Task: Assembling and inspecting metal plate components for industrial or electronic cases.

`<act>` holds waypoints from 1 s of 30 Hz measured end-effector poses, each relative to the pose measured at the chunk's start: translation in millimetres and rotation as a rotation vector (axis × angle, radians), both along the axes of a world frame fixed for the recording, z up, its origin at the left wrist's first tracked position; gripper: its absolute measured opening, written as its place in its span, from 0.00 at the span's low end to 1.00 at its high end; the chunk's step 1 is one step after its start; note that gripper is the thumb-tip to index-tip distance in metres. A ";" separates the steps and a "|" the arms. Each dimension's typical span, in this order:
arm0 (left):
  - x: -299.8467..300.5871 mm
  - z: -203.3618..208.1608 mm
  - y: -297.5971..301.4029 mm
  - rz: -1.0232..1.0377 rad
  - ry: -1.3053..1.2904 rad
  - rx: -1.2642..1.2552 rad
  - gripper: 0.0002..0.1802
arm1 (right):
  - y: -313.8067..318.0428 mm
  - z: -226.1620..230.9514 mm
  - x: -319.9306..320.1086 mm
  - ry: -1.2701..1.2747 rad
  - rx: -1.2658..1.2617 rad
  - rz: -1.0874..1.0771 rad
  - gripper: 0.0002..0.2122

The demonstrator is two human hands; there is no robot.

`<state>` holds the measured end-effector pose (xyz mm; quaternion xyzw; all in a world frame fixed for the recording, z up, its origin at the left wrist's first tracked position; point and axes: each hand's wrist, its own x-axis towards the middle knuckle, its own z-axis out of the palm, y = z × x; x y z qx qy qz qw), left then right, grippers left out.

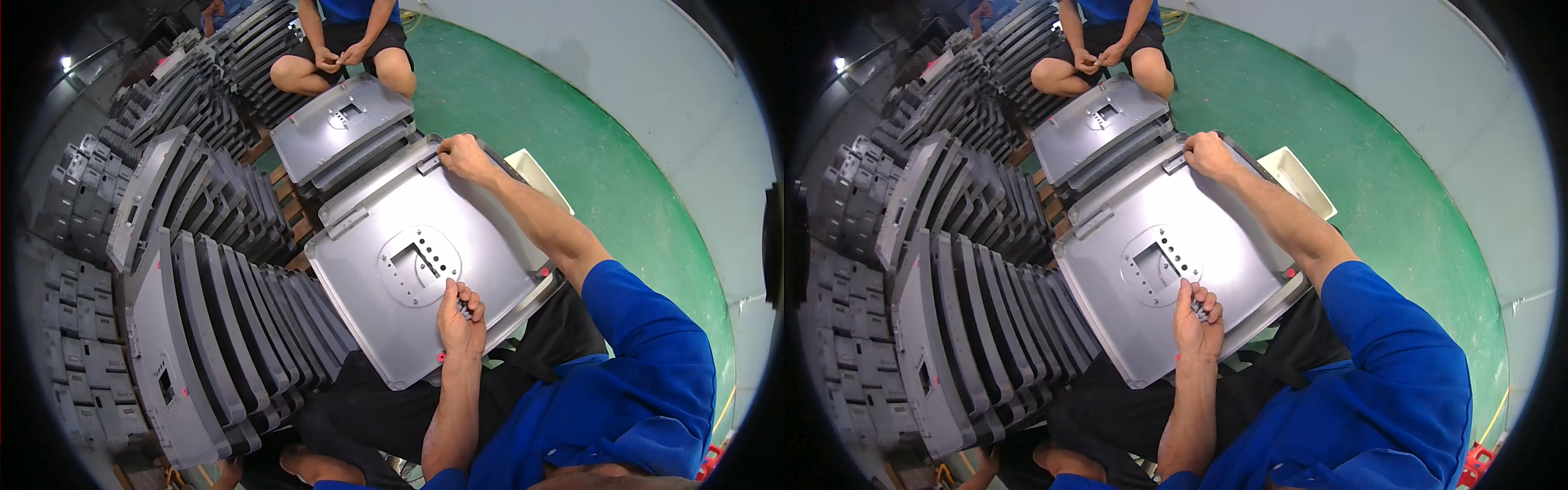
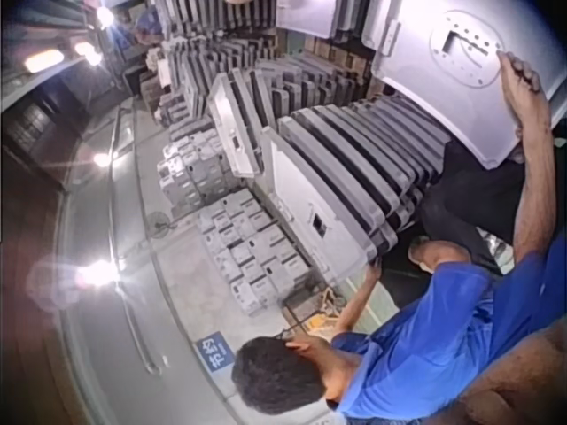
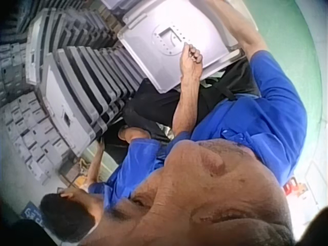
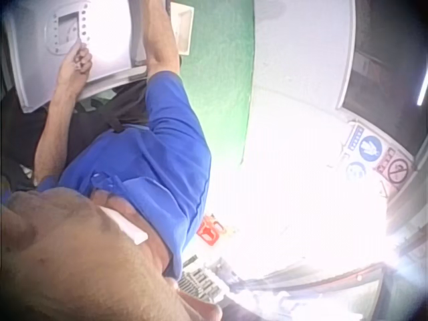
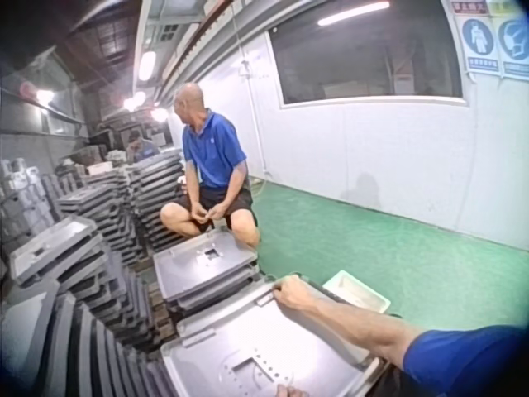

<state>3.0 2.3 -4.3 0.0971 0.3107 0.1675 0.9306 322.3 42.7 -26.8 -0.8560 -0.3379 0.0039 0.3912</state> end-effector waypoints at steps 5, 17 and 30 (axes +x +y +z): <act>-2.5 -3.0 1.8 0.005 -0.032 0.006 0.14 | -0.1 2.6 -2.0 -0.078 -0.010 0.052 0.09; -2.8 7.3 10.1 0.061 -0.062 -0.036 0.19 | -16.6 9.7 -11.2 -0.114 0.006 0.034 0.12; -7.1 15.0 18.5 0.138 -0.226 -0.055 0.34 | -90.5 102.7 -185.8 -0.110 -0.142 1.046 0.14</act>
